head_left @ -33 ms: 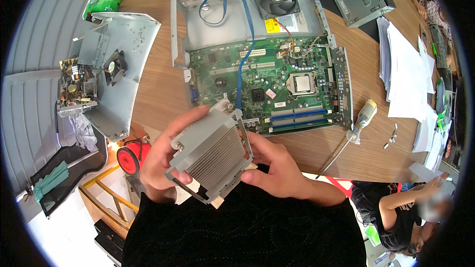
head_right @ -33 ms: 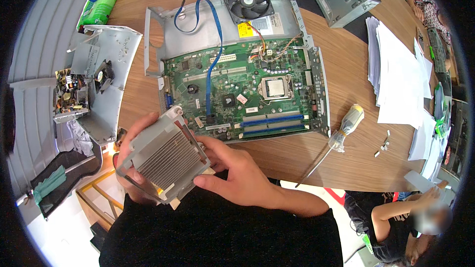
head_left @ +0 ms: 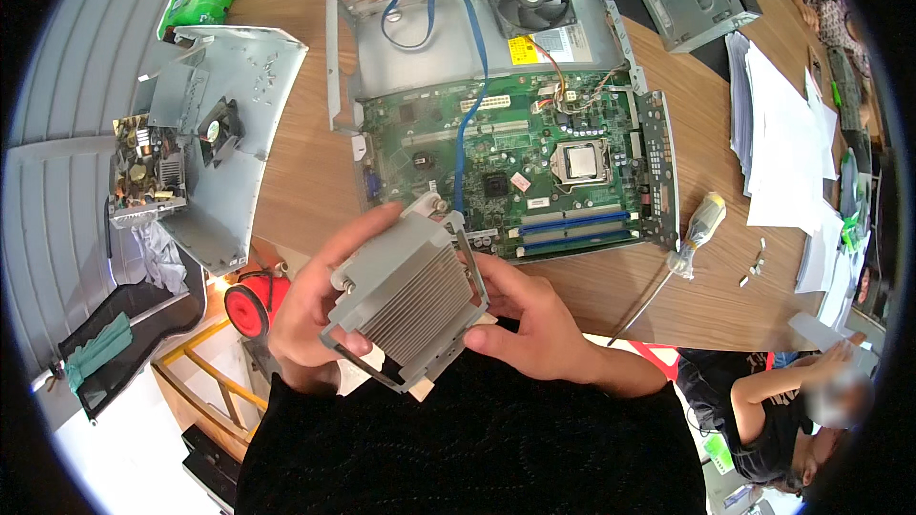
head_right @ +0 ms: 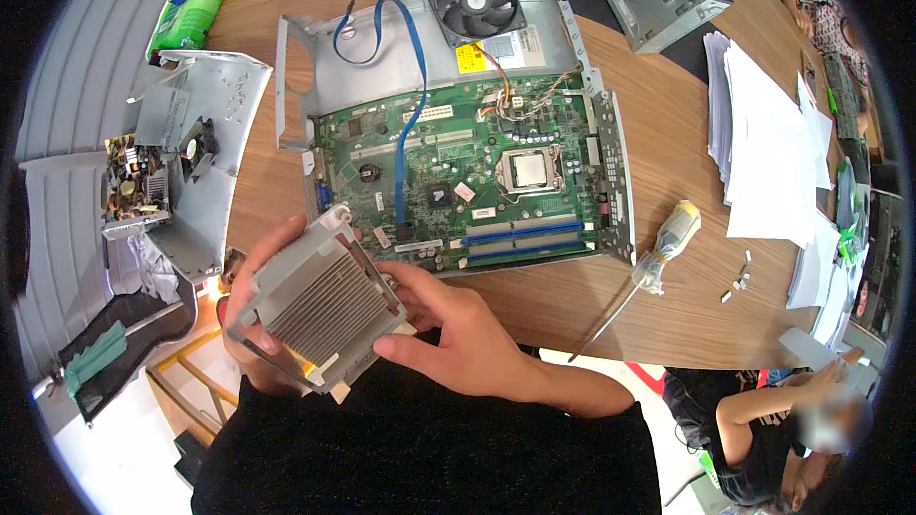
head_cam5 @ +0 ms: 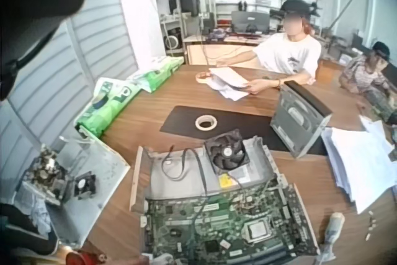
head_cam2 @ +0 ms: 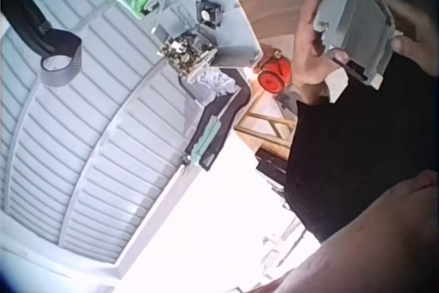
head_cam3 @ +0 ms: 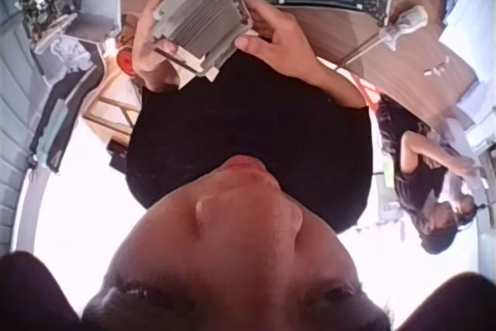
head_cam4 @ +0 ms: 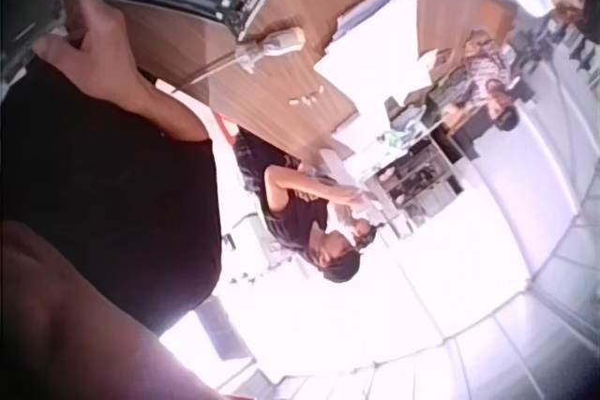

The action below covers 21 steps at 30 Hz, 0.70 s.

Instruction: The person unscrews and removes components from a computer motherboard including the heat sink and optical drive by hand and using a screwdriver.

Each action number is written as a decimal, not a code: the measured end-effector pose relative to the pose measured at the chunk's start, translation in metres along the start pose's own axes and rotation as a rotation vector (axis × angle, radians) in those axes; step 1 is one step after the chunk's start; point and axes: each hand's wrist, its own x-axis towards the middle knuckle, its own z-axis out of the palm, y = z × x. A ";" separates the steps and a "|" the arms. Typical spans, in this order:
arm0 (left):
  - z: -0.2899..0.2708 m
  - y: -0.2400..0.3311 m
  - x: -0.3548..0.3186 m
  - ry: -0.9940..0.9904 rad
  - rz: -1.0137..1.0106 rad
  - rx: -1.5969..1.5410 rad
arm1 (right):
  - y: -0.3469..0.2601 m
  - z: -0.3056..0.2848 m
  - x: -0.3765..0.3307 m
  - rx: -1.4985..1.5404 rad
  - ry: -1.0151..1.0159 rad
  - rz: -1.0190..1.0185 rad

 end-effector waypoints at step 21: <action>0.042 -0.006 0.045 -0.209 0.013 0.261 | -0.001 -0.042 -0.026 0.105 0.558 -0.202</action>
